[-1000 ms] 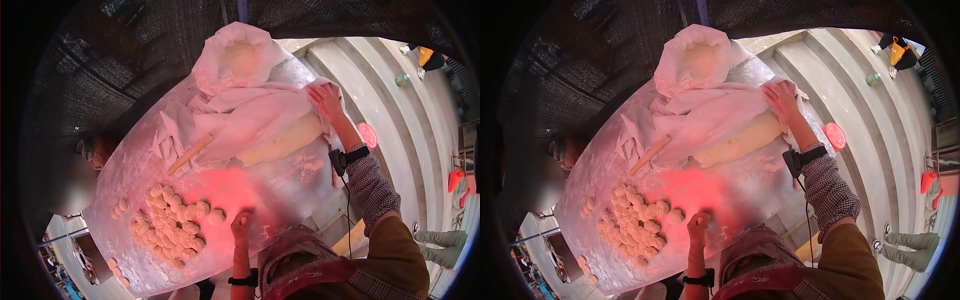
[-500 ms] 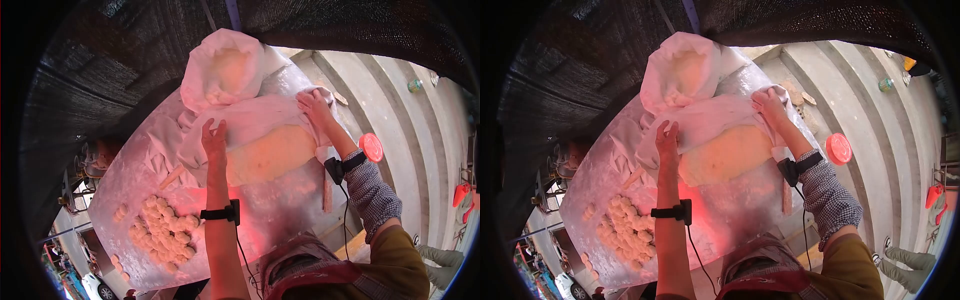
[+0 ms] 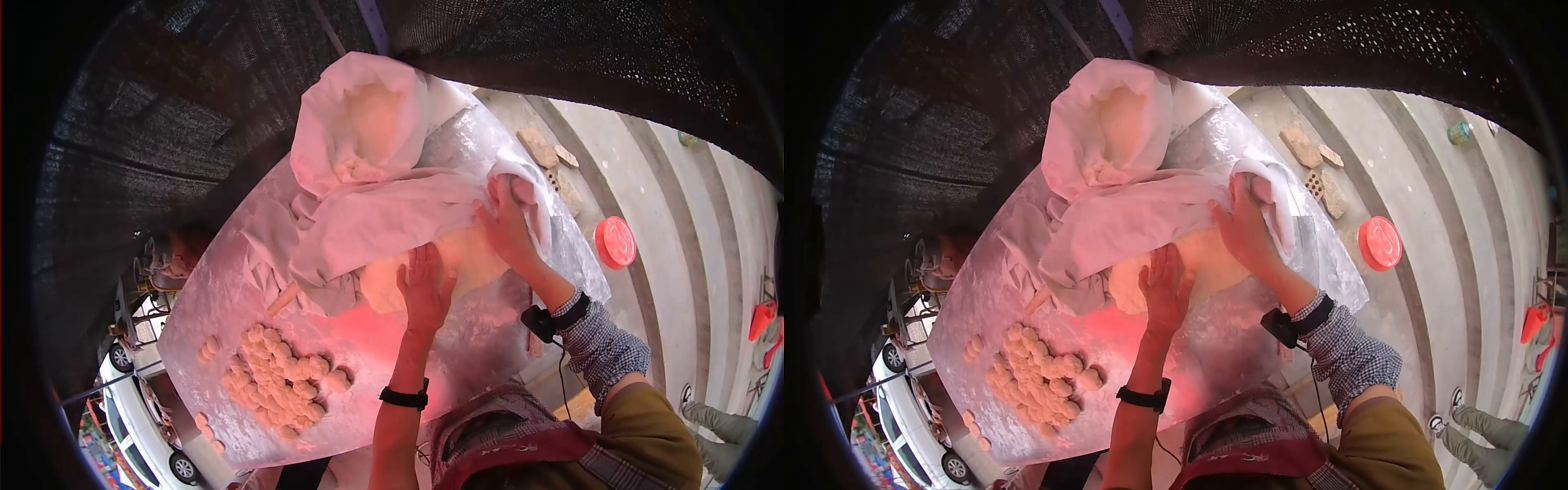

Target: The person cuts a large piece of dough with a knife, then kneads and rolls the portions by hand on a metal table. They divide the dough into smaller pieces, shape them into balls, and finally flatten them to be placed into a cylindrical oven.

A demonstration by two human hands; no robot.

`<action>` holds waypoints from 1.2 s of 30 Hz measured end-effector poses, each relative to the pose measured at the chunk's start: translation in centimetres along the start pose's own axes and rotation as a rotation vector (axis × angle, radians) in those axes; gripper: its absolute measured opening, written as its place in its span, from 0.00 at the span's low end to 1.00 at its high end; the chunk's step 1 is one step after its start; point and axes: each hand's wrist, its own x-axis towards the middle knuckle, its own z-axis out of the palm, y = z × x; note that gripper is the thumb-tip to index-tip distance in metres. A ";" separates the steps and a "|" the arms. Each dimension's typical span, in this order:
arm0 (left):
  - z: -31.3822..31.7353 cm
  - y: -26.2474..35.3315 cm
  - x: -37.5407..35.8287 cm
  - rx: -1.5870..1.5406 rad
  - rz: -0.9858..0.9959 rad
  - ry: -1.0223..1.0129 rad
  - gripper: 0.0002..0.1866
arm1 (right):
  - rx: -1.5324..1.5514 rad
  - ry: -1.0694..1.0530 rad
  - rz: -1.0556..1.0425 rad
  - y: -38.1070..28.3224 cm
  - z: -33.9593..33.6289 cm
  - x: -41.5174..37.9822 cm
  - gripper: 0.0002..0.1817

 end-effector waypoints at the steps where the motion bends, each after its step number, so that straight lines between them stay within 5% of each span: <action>1: -0.4 -0.9 0.2 -0.130 -0.047 -0.008 0.38 | -0.002 0.003 -0.002 -0.4 -0.3 -0.7 0.38; 4: 0.9 -1.1 0.9 -0.157 -0.047 0.091 0.38 | -0.111 -0.046 -0.137 -1.6 -1.2 -3.4 0.36; 6: 1.4 -0.9 1.9 -0.050 0.003 0.194 0.37 | -0.538 -0.282 -0.470 -1.8 -1.7 -4.0 0.33; 12: -0.4 -0.2 8.1 0.184 -0.057 0.162 0.40 | -0.761 -0.409 -0.385 4.4 -0.3 4.1 0.26; 18: 1.4 -3.2 12.6 -0.034 0.094 0.316 0.41 | -0.819 -0.366 -0.130 6.9 2.0 8.3 0.26; 20: 1.2 -3.2 12.8 -0.131 0.005 0.161 0.40 | -0.828 -0.357 -0.147 7.0 2.1 8.4 0.26; 25: 0.3 -1.2 8.3 0.085 -0.089 0.074 0.34 | -0.901 -0.182 -0.298 2.5 2.1 5.8 0.26; 27: 0.0 -0.3 4.2 0.145 -0.106 0.025 0.31 | -0.413 -0.249 -0.389 -0.8 1.4 2.5 0.25; 30: -0.3 0.7 -0.7 0.130 -0.013 0.107 0.25 | -0.648 -0.489 -0.558 2.7 2.4 -2.2 0.23; 36: -0.7 1.0 -4.0 0.063 0.049 0.192 0.21 | -0.707 -0.443 -0.561 0.5 1.6 -6.7 0.22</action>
